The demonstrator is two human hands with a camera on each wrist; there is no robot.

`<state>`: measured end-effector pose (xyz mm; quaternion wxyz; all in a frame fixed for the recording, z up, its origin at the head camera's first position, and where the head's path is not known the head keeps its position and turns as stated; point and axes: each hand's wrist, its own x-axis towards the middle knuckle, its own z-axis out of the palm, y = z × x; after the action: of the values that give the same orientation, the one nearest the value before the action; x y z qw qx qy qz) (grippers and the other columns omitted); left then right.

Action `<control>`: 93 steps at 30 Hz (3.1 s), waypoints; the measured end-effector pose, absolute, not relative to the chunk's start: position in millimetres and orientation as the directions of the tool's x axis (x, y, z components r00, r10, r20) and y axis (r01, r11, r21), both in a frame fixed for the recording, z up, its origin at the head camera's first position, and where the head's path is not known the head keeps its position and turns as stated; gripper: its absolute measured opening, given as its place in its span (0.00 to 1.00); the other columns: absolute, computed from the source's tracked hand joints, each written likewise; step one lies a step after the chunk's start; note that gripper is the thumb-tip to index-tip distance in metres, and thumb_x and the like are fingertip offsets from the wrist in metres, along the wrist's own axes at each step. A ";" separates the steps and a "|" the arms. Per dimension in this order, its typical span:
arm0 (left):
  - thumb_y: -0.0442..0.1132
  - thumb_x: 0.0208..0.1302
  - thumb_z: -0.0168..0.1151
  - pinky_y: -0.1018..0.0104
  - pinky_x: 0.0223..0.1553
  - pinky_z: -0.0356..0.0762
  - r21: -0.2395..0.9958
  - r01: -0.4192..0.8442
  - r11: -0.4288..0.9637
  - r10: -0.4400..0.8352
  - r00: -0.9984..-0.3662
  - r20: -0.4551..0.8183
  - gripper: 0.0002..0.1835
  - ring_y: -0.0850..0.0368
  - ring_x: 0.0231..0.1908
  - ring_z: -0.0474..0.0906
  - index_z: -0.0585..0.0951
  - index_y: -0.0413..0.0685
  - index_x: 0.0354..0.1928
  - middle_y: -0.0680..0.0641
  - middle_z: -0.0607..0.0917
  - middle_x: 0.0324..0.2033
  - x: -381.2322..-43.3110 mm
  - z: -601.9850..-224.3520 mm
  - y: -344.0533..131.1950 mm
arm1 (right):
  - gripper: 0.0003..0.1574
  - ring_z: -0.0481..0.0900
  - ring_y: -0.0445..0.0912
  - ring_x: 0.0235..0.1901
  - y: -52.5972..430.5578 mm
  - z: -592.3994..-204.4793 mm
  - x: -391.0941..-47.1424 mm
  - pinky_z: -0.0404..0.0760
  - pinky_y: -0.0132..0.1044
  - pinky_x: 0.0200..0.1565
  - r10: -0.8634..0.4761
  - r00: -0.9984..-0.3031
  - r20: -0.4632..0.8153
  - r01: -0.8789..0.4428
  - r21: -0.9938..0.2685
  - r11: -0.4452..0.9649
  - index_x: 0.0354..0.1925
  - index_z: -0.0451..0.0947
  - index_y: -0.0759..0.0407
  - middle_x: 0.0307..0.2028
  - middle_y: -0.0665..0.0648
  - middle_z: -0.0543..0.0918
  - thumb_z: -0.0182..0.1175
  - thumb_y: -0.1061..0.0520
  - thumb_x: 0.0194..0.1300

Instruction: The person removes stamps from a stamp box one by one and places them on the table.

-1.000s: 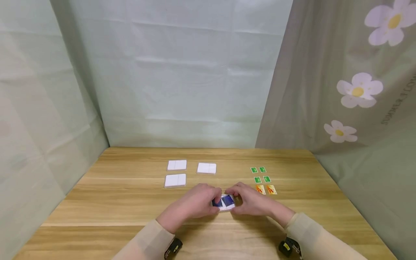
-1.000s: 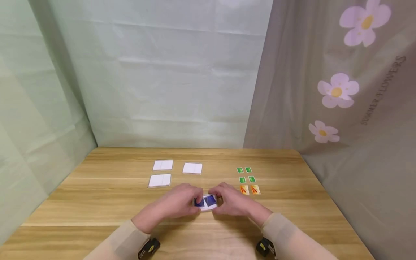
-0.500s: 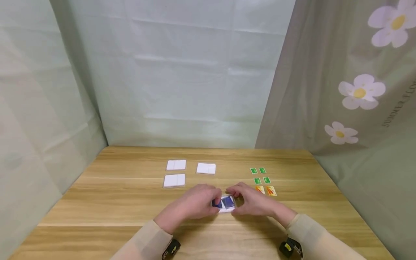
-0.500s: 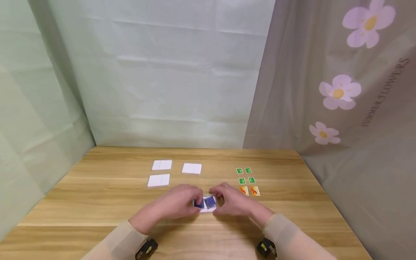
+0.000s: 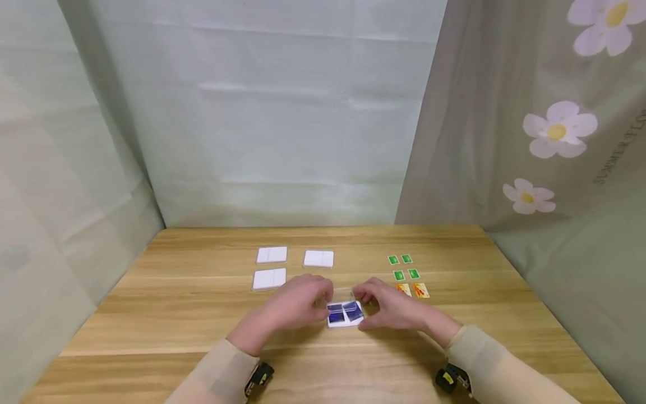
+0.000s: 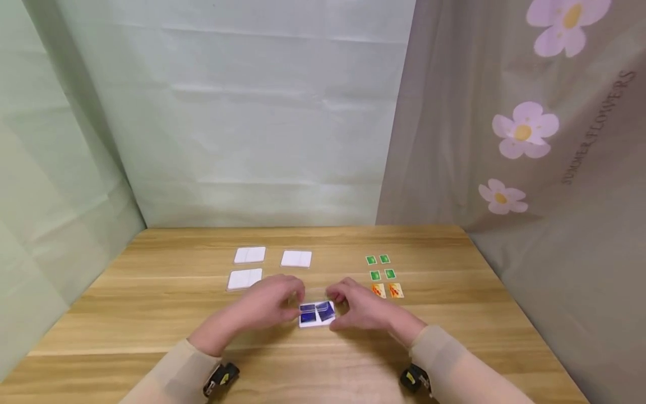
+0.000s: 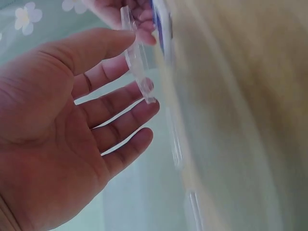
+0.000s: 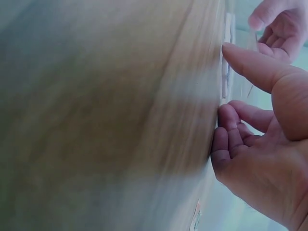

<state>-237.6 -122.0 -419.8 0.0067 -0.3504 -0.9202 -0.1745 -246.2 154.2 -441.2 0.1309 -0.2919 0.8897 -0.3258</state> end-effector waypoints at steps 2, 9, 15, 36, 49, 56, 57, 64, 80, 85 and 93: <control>0.39 0.64 0.81 0.55 0.44 0.80 0.319 0.636 0.702 0.631 -0.764 0.136 0.13 0.56 0.38 0.77 0.85 0.51 0.44 0.54 0.85 0.37 -238.6 -419.0 -125.3 | 0.45 0.78 0.49 0.57 154.4 -441.4 -246.1 0.79 0.53 0.64 -0.608 -0.793 -0.042 -0.433 -0.663 0.610 0.72 0.77 0.63 0.56 0.53 0.80 0.84 0.52 0.63; 0.39 0.64 0.82 0.50 0.51 0.83 0.337 0.593 0.731 0.583 -0.800 0.142 0.14 0.54 0.44 0.80 0.86 0.50 0.47 0.51 0.87 0.44 -246.8 -424.8 -133.4 | 0.38 0.78 0.49 0.56 155.1 -443.2 -247.0 0.79 0.49 0.62 -0.624 -0.781 -0.031 -0.462 -0.643 0.611 0.67 0.81 0.59 0.56 0.51 0.80 0.83 0.51 0.64; 0.38 0.64 0.82 0.52 0.47 0.82 0.309 0.603 0.736 0.588 -0.795 0.150 0.15 0.54 0.41 0.79 0.85 0.48 0.47 0.51 0.86 0.39 -259.3 -432.4 -136.7 | 0.35 0.79 0.49 0.56 153.2 -443.7 -248.9 0.80 0.48 0.62 -0.638 -0.770 -0.019 -0.488 -0.626 0.608 0.65 0.83 0.57 0.55 0.50 0.80 0.83 0.51 0.64; 0.40 0.67 0.81 0.49 0.54 0.83 0.260 0.560 0.787 0.567 -0.822 0.055 0.13 0.52 0.44 0.81 0.85 0.50 0.48 0.52 0.86 0.41 -273.9 -431.5 -132.8 | 0.33 0.79 0.48 0.56 153.9 -443.8 -247.8 0.80 0.48 0.61 -0.625 -0.780 -0.028 -0.477 -0.620 0.623 0.64 0.84 0.55 0.54 0.49 0.79 0.83 0.50 0.64; 0.39 0.66 0.81 0.50 0.53 0.83 0.240 0.545 0.803 0.556 -0.831 0.025 0.13 0.52 0.44 0.81 0.85 0.52 0.47 0.52 0.85 0.42 -275.4 -430.4 -132.1 | 0.32 0.78 0.47 0.55 153.4 -444.0 -248.0 0.79 0.49 0.61 -0.619 -0.784 -0.040 -0.460 -0.631 0.624 0.63 0.84 0.53 0.54 0.48 0.79 0.83 0.50 0.64; 0.40 0.67 0.81 0.48 0.59 0.82 0.247 0.528 0.813 0.542 -0.840 0.011 0.14 0.48 0.51 0.83 0.86 0.51 0.50 0.49 0.88 0.49 -271.5 -427.8 -131.6 | 0.32 0.78 0.47 0.56 153.0 -443.7 -248.3 0.79 0.49 0.61 -0.619 -0.784 -0.050 -0.452 -0.638 0.624 0.63 0.84 0.53 0.55 0.48 0.79 0.82 0.50 0.65; 0.40 0.67 0.81 0.48 0.60 0.82 0.253 0.528 0.811 0.542 -0.840 0.016 0.15 0.47 0.52 0.84 0.86 0.51 0.52 0.48 0.88 0.51 -270.3 -426.9 -131.5 | 0.32 0.78 0.47 0.56 153.0 -443.6 -248.3 0.79 0.49 0.61 -0.619 -0.784 -0.051 -0.451 -0.637 0.625 0.64 0.84 0.53 0.55 0.48 0.79 0.82 0.50 0.65; 0.38 0.66 0.80 0.43 0.65 0.80 0.323 0.559 0.764 0.563 -0.822 0.090 0.21 0.41 0.60 0.84 0.86 0.47 0.59 0.42 0.88 0.60 -258.8 -424.6 -131.0 | 0.32 0.78 0.47 0.55 153.0 -442.8 -248.0 0.79 0.49 0.61 -0.619 -0.784 -0.048 -0.456 -0.633 0.626 0.63 0.84 0.53 0.54 0.48 0.79 0.82 0.50 0.65; 0.44 0.62 0.84 0.46 0.60 0.82 0.335 0.620 0.709 0.631 -0.771 0.090 0.30 0.48 0.56 0.84 0.86 0.44 0.65 0.46 0.89 0.57 -232.1 -428.2 -122.9 | 0.32 0.78 0.47 0.54 151.1 -441.1 -245.3 0.79 0.49 0.60 -0.620 -0.784 -0.037 -0.460 -0.635 0.621 0.63 0.84 0.54 0.53 0.50 0.79 0.83 0.50 0.65; 0.44 0.59 0.86 0.48 0.59 0.83 0.322 0.618 0.717 0.628 -0.773 0.087 0.32 0.50 0.54 0.84 0.86 0.44 0.64 0.47 0.89 0.56 -231.5 -431.3 -122.5 | 0.32 0.77 0.46 0.54 151.6 -441.4 -244.7 0.79 0.50 0.60 -0.617 -0.786 -0.043 -0.458 -0.630 0.627 0.63 0.83 0.53 0.54 0.49 0.78 0.83 0.49 0.65; 0.48 0.57 0.87 0.51 0.59 0.82 0.299 0.614 0.731 0.622 -0.779 0.078 0.31 0.51 0.54 0.80 0.88 0.45 0.61 0.47 0.87 0.55 -232.0 -431.7 -122.1 | 0.31 0.77 0.46 0.54 150.1 -442.6 -246.1 0.79 0.49 0.60 -0.614 -0.788 -0.045 -0.459 -0.622 0.634 0.62 0.83 0.51 0.53 0.49 0.78 0.83 0.49 0.64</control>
<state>-232.0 -122.1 -431.7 -0.0137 -0.3320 -0.9302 -0.1556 -246.1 150.1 -442.6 0.1274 -0.2999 0.8949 -0.3050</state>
